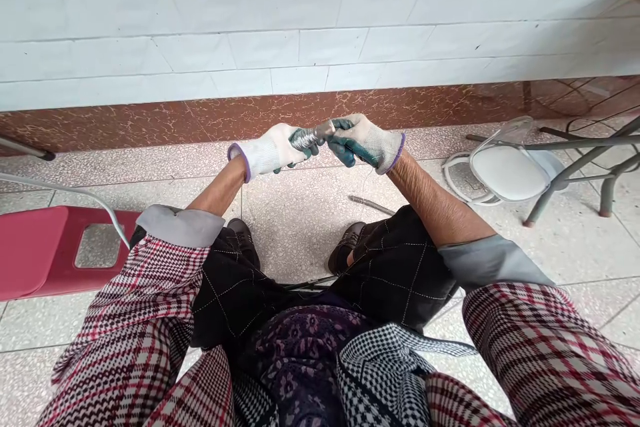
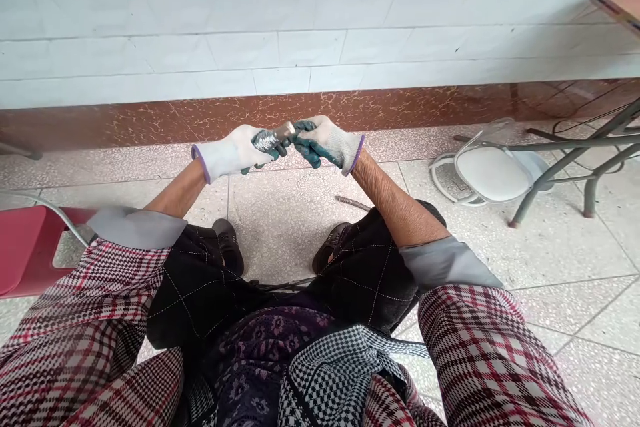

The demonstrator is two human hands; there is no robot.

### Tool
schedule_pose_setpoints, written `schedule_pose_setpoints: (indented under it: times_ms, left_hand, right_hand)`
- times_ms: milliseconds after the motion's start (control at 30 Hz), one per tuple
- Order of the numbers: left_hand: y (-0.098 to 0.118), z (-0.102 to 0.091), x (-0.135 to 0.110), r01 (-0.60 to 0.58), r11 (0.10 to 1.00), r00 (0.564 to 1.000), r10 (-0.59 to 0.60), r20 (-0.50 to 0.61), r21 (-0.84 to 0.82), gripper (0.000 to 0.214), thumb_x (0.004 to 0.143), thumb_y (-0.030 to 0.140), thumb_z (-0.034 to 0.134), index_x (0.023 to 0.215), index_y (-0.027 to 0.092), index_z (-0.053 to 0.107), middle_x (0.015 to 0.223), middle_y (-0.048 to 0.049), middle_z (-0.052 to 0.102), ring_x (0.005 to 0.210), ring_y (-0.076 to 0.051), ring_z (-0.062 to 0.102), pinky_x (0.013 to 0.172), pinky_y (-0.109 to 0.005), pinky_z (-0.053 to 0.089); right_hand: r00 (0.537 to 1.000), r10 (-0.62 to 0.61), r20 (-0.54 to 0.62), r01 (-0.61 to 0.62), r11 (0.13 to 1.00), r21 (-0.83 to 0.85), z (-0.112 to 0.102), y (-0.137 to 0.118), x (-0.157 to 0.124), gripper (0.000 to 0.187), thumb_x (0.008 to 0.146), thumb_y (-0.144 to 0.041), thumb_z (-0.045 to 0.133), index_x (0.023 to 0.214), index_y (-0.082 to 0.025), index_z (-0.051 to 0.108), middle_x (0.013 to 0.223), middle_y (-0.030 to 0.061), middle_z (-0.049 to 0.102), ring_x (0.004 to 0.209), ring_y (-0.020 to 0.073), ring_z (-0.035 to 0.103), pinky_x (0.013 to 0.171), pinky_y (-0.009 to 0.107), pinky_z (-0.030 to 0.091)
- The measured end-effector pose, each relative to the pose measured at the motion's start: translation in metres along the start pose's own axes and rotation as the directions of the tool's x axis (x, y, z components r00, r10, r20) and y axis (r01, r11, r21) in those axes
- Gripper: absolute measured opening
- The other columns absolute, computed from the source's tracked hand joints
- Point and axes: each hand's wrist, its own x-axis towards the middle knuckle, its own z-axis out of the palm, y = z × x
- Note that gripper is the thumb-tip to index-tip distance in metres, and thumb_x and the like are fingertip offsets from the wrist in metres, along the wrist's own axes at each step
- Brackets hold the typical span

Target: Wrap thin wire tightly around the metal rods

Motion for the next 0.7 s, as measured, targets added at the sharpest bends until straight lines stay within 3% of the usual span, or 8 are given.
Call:
schedule_pose_setpoints:
  times_ms: [167, 367, 500, 567, 700]
  left_hand:
    - [0.008, -0.005, -0.004, 0.040, 0.968, 0.996, -0.059, -0.068, -0.248, 0.032, 0.098, 0.027, 0.062, 0.127, 0.015, 0.070, 0.080, -0.0071, 0.065, 0.056, -0.011, 0.051, 0.050, -0.027, 0.045]
    - [-0.009, -0.008, 0.003, -0.034, 0.945, 0.994, -0.002, -0.110, -0.325, 0.040, 0.097, 0.030, 0.059, 0.134, 0.017, 0.069, 0.081, -0.0051, 0.061, 0.060, -0.011, 0.051, 0.056, -0.028, 0.045]
    - [-0.003, -0.013, -0.003, -0.045, 0.860, 0.988, -0.036, -0.148, -0.508, 0.041, 0.091, 0.027, 0.062, 0.129, 0.017, 0.071, 0.076, -0.0017, 0.053, 0.056, -0.009, 0.039, 0.053, -0.028, 0.038]
    - [0.000, -0.018, -0.008, -0.049, 0.833, 0.983, -0.058, -0.174, -0.551, 0.042, 0.089, 0.026, 0.059, 0.128, 0.017, 0.070, 0.074, -0.0007, 0.049, 0.056, -0.010, 0.033, 0.052, -0.029, 0.034]
    - [-0.001, -0.024, -0.015, -0.087, 0.818, 0.986, -0.012, -0.168, -0.569, 0.044, 0.087, 0.029, 0.057, 0.128, 0.017, 0.068, 0.076, 0.0000, 0.044, 0.057, -0.010, 0.030, 0.053, -0.029, 0.030]
  right_hand:
    - [1.000, -0.007, -0.018, 0.010, 0.983, 0.185, 0.003, -0.006, -0.007, 0.012, 0.094, -0.015, 0.054, 0.090, -0.017, 0.065, 0.049, -0.0092, 0.039, 0.039, 0.0086, 0.027, 0.036, 0.023, 0.022]
    - [0.990, -0.033, -0.139, 0.038, 0.999, 0.028, 0.003, -0.012, -0.014, 0.013, 0.088, -0.018, 0.057, 0.084, -0.022, 0.069, 0.052, -0.0069, 0.037, 0.046, 0.0113, 0.027, 0.041, 0.027, 0.019]
    - [0.983, -0.112, -0.147, 0.102, 0.992, -0.071, 0.002, -0.015, -0.020, 0.014, 0.089, -0.021, 0.057, 0.085, -0.021, 0.071, 0.056, -0.0049, 0.038, 0.049, 0.0124, 0.029, 0.044, 0.029, 0.019]
    - [0.977, -0.141, -0.160, 0.116, 0.981, -0.153, 0.000, -0.016, -0.023, 0.013, 0.089, -0.023, 0.059, 0.087, -0.021, 0.072, 0.059, -0.0032, 0.041, 0.050, 0.0132, 0.030, 0.046, 0.030, 0.022]
    - [0.972, -0.147, -0.182, 0.078, 0.937, -0.339, -0.007, -0.016, -0.026, 0.015, 0.091, -0.031, 0.062, 0.095, -0.023, 0.074, 0.066, 0.0027, 0.054, 0.059, 0.0193, 0.045, 0.055, 0.035, 0.043]
